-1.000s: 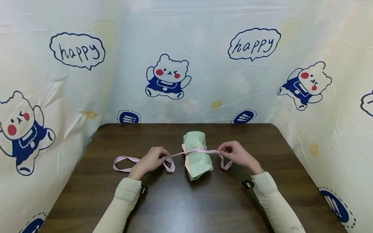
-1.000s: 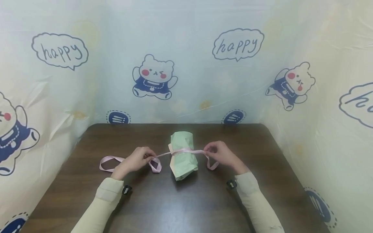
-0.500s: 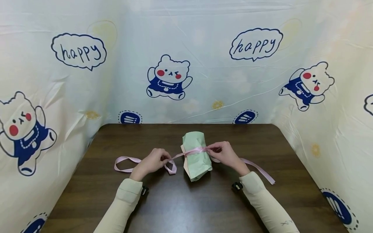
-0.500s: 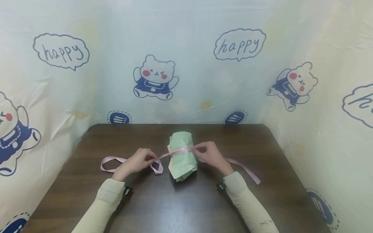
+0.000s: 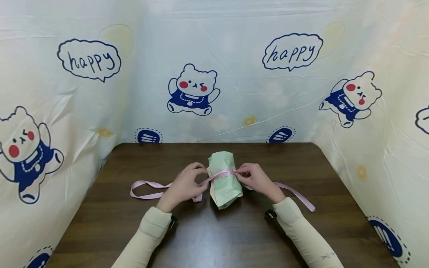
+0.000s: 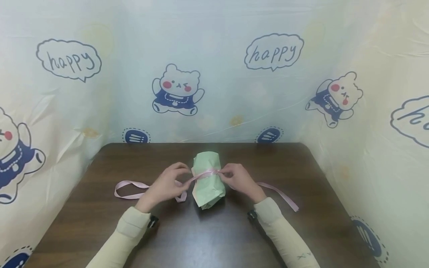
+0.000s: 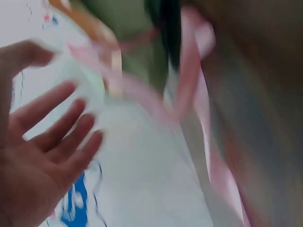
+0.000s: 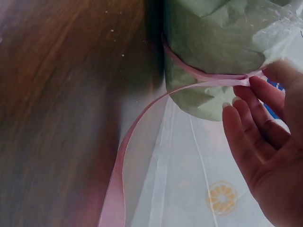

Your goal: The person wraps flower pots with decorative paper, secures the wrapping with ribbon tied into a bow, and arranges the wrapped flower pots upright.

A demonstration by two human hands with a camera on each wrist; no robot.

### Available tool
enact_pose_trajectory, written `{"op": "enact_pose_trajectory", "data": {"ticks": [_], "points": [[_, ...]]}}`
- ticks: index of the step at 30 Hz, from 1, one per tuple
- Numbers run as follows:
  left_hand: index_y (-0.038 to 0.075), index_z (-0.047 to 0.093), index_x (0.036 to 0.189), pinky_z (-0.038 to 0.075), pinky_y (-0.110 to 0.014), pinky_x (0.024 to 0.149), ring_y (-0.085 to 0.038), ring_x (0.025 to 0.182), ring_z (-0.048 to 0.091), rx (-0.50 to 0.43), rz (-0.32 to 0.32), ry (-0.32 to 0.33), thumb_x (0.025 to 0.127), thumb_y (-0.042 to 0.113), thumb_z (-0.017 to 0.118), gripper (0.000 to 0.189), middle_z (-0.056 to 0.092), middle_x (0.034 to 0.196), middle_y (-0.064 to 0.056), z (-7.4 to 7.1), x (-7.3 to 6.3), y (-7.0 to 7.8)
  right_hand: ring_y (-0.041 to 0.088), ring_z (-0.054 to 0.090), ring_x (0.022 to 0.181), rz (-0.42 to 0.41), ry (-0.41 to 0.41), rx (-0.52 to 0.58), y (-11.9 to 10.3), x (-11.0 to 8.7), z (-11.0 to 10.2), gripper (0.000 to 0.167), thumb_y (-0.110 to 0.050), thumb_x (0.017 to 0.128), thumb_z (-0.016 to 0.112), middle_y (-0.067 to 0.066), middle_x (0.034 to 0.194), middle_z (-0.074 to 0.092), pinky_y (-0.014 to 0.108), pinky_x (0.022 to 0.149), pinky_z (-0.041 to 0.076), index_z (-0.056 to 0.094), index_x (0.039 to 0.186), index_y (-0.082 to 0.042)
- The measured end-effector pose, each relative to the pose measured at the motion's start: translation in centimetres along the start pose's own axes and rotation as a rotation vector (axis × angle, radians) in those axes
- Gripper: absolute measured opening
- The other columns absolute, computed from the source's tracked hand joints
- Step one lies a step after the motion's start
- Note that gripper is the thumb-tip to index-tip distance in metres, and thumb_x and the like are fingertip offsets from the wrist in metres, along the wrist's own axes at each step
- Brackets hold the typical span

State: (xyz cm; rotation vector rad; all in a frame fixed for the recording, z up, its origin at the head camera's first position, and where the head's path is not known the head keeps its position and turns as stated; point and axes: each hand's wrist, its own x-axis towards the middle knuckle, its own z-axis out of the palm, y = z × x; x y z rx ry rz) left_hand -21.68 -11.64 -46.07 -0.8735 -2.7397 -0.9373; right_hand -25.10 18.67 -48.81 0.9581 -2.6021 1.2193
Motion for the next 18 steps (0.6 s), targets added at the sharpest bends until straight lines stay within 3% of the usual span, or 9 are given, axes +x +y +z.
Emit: {"op": "enact_pose_trajectory", "data": {"ticks": [3,6,12,15,18], "points": [[0.007,0.066,0.134,0.046,-0.046,0.109,-0.028,0.134,0.052,0.006,0.081,0.018,0.091,0.034,0.076,0.051,0.056,0.143,-0.011,1.7,0.7,1.7,0.008,0.06,0.068,-0.046,0.041,-0.081,0.0,0.1,0.2,0.011,-0.007,0.094,0.072,-0.003,0.086,0.07,0.034,0.062,0.057,0.082,0.096,-0.011],[0.005,0.056,0.145,0.041,-0.047,0.114,-0.03,0.145,0.042,0.02,0.13,-0.022,0.095,0.042,0.072,0.065,0.045,0.156,-0.015,3.2,1.1,3.0,0.006,0.061,0.072,-0.047,0.055,-0.128,-0.1,0.1,0.3,0.009,-0.009,0.095,0.07,-0.003,0.087,0.07,0.033,0.065,0.058,0.079,0.096,-0.011],[0.002,0.056,0.144,0.042,-0.045,0.113,-0.03,0.146,0.042,0.07,0.13,-0.054,0.097,0.042,0.068,0.062,0.045,0.156,-0.015,4.1,1.1,4.0,0.009,0.058,0.073,0.072,-0.047,0.002,0.0,-0.3,0.5,0.012,-0.014,0.105,0.056,0.002,0.096,0.061,0.027,0.065,0.054,0.066,0.099,-0.012],[0.005,0.058,0.143,0.043,-0.044,0.112,-0.029,0.145,0.043,0.098,0.115,-0.062,0.098,0.043,0.067,0.06,0.048,0.155,-0.012,4.1,1.1,4.2,0.014,0.054,0.08,0.086,-0.092,0.046,-0.1,-0.3,0.5,0.021,-0.014,0.108,0.049,0.003,0.098,0.056,0.029,0.072,0.05,0.063,0.092,-0.013],[0.008,0.058,0.144,0.043,-0.042,0.112,-0.026,0.146,0.042,0.133,0.113,-0.07,0.099,0.043,0.065,0.058,0.051,0.153,-0.008,4.1,1.1,4.3,0.018,0.05,0.095,0.064,-0.113,0.05,-0.2,-0.2,0.5,0.026,-0.016,0.106,0.053,0.003,0.1,0.055,0.033,0.083,0.043,0.06,0.081,-0.013]]}}
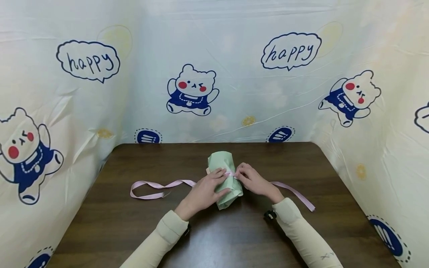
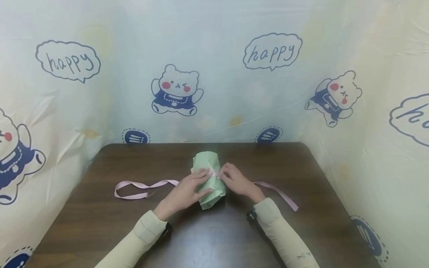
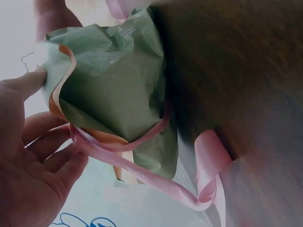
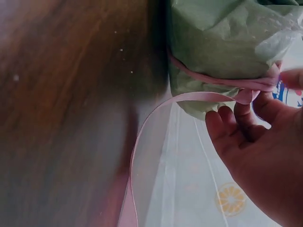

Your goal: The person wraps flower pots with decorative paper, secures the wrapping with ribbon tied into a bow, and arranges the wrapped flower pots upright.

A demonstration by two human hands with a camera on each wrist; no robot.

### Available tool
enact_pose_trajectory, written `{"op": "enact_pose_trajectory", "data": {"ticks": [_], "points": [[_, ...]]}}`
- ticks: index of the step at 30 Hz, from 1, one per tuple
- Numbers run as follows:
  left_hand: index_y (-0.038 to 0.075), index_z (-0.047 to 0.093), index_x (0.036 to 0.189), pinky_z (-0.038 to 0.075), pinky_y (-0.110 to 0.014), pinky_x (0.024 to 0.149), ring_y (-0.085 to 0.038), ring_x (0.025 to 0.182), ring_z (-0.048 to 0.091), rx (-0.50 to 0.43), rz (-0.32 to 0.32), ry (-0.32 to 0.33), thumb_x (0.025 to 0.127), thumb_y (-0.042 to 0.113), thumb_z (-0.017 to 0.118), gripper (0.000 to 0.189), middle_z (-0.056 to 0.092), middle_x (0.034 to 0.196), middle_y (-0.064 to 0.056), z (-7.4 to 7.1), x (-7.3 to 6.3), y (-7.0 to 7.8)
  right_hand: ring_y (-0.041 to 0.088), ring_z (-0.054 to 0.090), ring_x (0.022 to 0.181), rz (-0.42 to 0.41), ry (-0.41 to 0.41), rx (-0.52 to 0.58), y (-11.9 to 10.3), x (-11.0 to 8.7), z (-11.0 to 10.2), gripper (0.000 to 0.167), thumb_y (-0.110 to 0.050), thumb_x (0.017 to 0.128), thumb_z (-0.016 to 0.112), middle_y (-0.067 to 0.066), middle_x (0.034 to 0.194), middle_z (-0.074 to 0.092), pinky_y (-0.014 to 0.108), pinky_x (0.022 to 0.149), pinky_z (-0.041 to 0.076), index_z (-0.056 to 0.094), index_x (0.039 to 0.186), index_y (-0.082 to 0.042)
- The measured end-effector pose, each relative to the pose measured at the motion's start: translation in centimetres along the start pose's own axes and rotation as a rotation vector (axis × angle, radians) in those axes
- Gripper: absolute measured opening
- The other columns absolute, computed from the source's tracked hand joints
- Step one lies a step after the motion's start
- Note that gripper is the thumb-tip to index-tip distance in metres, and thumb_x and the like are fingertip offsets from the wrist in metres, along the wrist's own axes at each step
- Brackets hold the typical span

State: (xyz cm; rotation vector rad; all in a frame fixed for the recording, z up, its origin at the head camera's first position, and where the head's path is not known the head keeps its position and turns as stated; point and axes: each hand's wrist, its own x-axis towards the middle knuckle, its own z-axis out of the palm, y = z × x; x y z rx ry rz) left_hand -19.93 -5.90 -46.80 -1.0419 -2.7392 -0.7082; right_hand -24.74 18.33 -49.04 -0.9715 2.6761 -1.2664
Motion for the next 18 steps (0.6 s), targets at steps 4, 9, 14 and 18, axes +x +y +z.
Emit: {"op": "enact_pose_trajectory", "data": {"ticks": [4,9,14,18], "points": [[0.009,0.057,0.145,0.044,-0.04,0.112,-0.023,0.147,0.042,0.042,0.016,-0.008,0.101,0.042,0.062,0.056,0.053,0.151,-0.006,0.3,-0.1,0.1,0.019,0.049,0.096,-0.011,-0.022,0.042,0.1,-0.1,-0.2,0.025,-0.017,0.102,0.062,0.003,0.099,0.054,0.036,0.084,0.044,0.056,0.078,-0.013],[0.009,0.058,0.144,0.044,-0.04,0.112,-0.023,0.146,0.043,0.026,0.008,-0.008,0.101,0.042,0.063,0.055,0.054,0.151,-0.005,0.4,-0.2,0.1,0.015,0.062,0.083,-0.004,0.034,0.077,0.3,-0.5,-0.6,0.012,-0.016,0.099,0.068,0.001,0.092,0.064,0.029,0.075,0.055,0.065,0.088,-0.013],[0.008,0.059,0.143,0.044,-0.041,0.112,-0.024,0.145,0.043,-0.011,0.0,-0.012,0.101,0.041,0.063,0.054,0.054,0.15,-0.006,0.2,0.0,0.1,0.016,0.07,0.082,-0.022,0.135,0.028,-0.1,-0.8,-1.7,0.006,-0.014,0.095,0.073,0.001,0.091,0.075,0.031,0.075,0.06,0.079,0.094,-0.011],[0.007,0.059,0.143,0.043,-0.041,0.113,-0.026,0.145,0.044,-0.027,0.002,-0.018,0.101,0.039,0.064,0.054,0.054,0.15,-0.008,0.1,0.1,0.1,0.015,0.067,0.081,-0.024,0.158,-0.01,-0.1,-1.1,-2.3,0.009,-0.011,0.097,0.069,0.004,0.093,0.075,0.035,0.074,0.06,0.078,0.097,-0.008]]}}
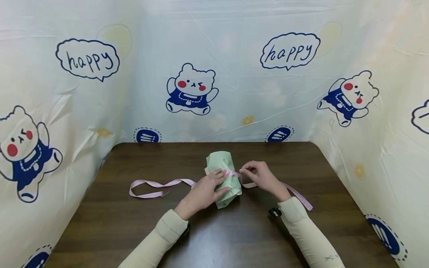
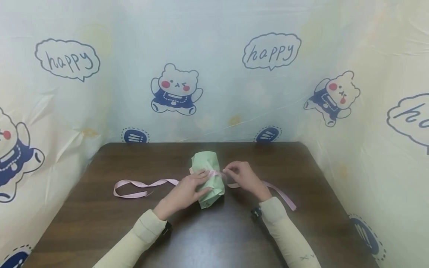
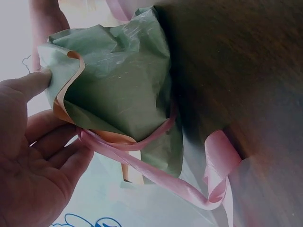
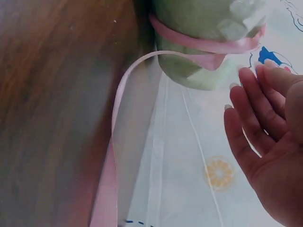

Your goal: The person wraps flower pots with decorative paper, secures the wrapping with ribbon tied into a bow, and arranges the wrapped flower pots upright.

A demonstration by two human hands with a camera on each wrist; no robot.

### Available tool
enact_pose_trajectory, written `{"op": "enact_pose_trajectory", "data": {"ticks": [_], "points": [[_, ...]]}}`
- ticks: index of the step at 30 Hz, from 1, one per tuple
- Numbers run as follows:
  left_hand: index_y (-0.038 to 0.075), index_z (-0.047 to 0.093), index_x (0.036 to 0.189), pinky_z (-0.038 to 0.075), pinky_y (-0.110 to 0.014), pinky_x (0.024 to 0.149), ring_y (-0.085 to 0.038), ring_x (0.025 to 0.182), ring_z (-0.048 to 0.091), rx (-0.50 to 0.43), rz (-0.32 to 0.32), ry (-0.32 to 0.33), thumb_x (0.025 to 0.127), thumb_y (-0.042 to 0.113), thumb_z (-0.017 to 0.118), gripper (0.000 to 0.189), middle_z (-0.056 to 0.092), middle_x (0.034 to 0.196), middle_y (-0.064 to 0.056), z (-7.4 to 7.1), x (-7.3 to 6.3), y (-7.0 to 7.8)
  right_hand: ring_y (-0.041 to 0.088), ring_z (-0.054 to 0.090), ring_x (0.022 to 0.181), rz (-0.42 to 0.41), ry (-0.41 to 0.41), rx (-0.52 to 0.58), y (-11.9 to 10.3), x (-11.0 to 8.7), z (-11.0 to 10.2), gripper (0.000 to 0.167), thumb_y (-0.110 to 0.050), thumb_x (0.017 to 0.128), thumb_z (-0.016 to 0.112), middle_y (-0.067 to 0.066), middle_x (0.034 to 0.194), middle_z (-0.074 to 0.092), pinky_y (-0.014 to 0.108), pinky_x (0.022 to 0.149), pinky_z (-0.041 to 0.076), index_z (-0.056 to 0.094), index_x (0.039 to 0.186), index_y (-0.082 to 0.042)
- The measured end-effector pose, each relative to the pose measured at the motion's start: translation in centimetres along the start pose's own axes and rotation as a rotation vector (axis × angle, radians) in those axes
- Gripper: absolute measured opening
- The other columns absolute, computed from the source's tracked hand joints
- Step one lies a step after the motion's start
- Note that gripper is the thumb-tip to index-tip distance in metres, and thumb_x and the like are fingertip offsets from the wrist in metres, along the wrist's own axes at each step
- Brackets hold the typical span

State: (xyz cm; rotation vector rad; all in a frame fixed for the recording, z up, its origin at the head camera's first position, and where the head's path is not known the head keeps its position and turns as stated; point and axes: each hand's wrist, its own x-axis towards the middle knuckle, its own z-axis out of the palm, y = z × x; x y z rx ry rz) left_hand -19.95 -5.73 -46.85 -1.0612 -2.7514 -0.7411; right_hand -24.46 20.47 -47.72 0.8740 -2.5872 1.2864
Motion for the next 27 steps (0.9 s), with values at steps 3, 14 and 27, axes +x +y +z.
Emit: {"op": "enact_pose_trajectory", "data": {"ticks": [3,14,27], "points": [[0.006,0.058,0.143,0.042,-0.042,0.113,-0.027,0.145,0.044,-0.016,-0.004,-0.003,0.1,0.038,0.065,0.054,0.055,0.149,-0.009,-0.1,-0.1,0.0,0.017,0.067,0.083,0.008,-0.041,0.012,0.2,-0.1,0.3,0.009,-0.012,0.098,0.069,0.006,0.097,0.073,0.037,0.075,0.06,0.075,0.102,-0.008],[0.004,0.059,0.142,0.042,-0.042,0.113,-0.029,0.144,0.044,-0.041,-0.023,-0.004,0.099,0.036,0.068,0.054,0.055,0.148,-0.012,0.0,0.0,0.2,0.016,0.068,0.087,-0.02,-0.027,0.017,0.4,0.1,1.8,0.021,-0.006,0.093,0.074,0.002,0.098,0.074,0.038,0.078,0.061,0.077,0.114,-0.007],[0.003,0.06,0.14,0.039,-0.04,0.116,-0.027,0.146,0.042,-0.065,-0.049,-0.036,0.099,0.036,0.067,0.053,0.055,0.148,-0.012,-0.2,0.4,0.3,0.022,0.056,0.099,-0.016,0.001,-0.084,0.3,0.8,2.3,0.012,-0.01,0.101,0.063,0.007,0.103,0.067,0.041,0.088,0.051,0.075,0.102,-0.007]]}}
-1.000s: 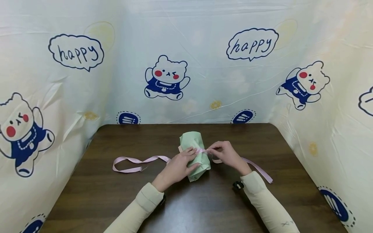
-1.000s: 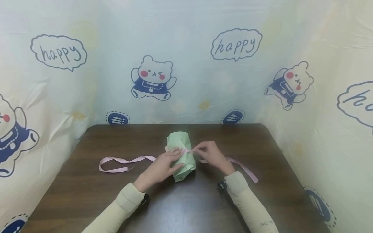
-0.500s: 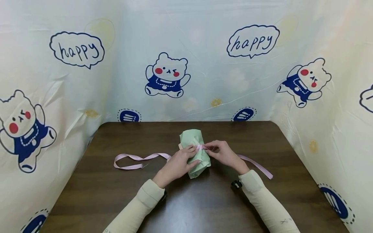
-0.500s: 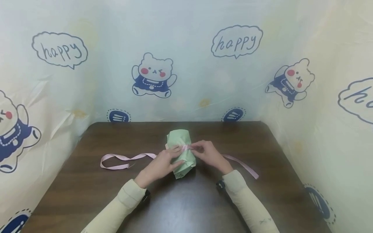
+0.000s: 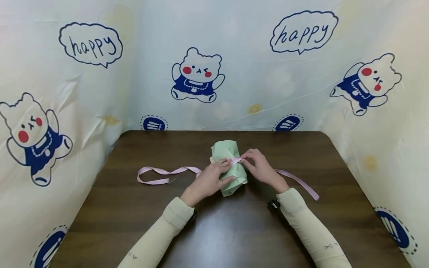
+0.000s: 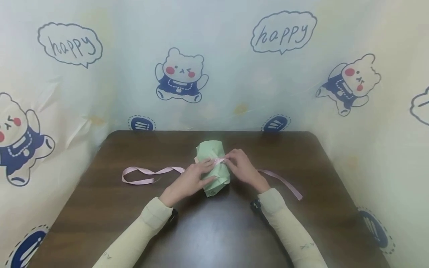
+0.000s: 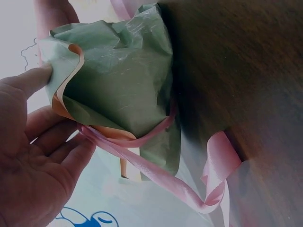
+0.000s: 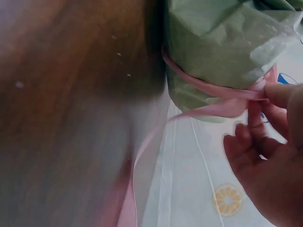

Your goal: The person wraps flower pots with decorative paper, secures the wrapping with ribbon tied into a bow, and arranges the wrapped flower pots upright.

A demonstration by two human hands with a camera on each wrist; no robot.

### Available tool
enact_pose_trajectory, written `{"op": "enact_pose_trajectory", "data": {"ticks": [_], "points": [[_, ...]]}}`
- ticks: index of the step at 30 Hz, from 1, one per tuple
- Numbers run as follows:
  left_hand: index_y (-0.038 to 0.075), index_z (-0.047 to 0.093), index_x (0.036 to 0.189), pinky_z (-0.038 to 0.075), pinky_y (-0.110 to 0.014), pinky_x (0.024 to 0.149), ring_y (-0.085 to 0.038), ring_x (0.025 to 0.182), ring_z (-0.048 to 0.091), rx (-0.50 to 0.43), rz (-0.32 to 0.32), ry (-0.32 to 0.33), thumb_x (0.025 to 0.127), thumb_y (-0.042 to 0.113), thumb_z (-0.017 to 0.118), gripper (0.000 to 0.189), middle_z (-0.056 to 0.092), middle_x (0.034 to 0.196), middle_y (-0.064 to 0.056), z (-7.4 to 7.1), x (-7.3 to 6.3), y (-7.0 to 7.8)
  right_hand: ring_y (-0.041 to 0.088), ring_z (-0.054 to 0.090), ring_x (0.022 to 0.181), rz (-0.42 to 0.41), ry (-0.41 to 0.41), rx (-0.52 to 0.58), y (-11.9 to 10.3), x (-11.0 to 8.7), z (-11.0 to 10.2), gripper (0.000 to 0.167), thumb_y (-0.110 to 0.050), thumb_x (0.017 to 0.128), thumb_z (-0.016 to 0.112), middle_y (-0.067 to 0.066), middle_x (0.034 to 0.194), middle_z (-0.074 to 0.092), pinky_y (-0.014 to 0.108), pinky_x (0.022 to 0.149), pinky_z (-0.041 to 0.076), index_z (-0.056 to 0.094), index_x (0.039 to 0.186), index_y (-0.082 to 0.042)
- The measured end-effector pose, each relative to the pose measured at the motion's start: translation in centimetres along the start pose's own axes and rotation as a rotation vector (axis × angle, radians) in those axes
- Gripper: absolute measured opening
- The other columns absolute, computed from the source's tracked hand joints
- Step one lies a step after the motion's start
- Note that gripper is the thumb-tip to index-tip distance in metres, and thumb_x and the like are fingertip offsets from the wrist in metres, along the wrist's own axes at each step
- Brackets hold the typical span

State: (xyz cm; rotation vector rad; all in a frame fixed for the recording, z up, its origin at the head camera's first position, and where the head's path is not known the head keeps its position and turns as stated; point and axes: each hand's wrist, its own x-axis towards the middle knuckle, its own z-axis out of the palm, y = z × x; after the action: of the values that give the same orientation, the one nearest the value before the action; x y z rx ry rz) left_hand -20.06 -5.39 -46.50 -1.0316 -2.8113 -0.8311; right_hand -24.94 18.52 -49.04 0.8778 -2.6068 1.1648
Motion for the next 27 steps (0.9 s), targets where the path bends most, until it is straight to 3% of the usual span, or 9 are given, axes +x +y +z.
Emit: {"op": "enact_pose_trajectory", "data": {"ticks": [5,12,19,27], "points": [[0.004,0.059,0.141,0.037,-0.038,0.117,-0.025,0.147,0.041,-0.027,-0.001,-0.007,0.099,0.036,0.067,0.054,0.054,0.149,-0.01,0.2,0.6,0.2,0.029,0.045,0.106,0.047,-0.078,0.012,-0.2,0.1,-0.5,0.022,-0.013,0.105,0.054,0.012,0.11,0.059,0.044,0.092,0.039,0.066,0.087,-0.01],[0.006,0.057,0.144,0.038,-0.039,0.117,-0.025,0.147,0.041,-0.036,-0.016,0.006,0.1,0.037,0.067,0.055,0.053,0.15,-0.009,0.0,0.3,-0.1,0.028,0.041,0.114,0.081,-0.172,0.146,0.1,0.5,-1.1,0.014,-0.021,0.095,0.073,0.006,0.114,0.057,0.044,0.091,0.037,0.066,0.083,-0.02],[0.008,0.056,0.145,0.037,-0.04,0.118,-0.026,0.147,0.04,-0.061,-0.006,0.006,0.1,0.036,0.066,0.054,0.052,0.151,-0.011,-0.2,0.6,0.0,0.023,0.056,0.099,0.01,-0.094,0.154,0.2,0.6,-2.1,0.005,-0.017,0.088,0.082,0.003,0.099,0.069,0.048,0.088,0.047,0.08,0.085,-0.013],[0.004,0.057,0.144,0.036,-0.04,0.118,-0.026,0.148,0.04,-0.064,-0.02,0.001,0.1,0.036,0.066,0.055,0.052,0.151,-0.011,-0.2,0.2,0.0,0.017,0.065,0.099,-0.04,-0.124,0.072,0.0,0.4,-2.3,0.014,-0.015,0.098,0.069,0.0,0.101,0.074,0.04,0.086,0.056,0.082,0.102,-0.01]]}}
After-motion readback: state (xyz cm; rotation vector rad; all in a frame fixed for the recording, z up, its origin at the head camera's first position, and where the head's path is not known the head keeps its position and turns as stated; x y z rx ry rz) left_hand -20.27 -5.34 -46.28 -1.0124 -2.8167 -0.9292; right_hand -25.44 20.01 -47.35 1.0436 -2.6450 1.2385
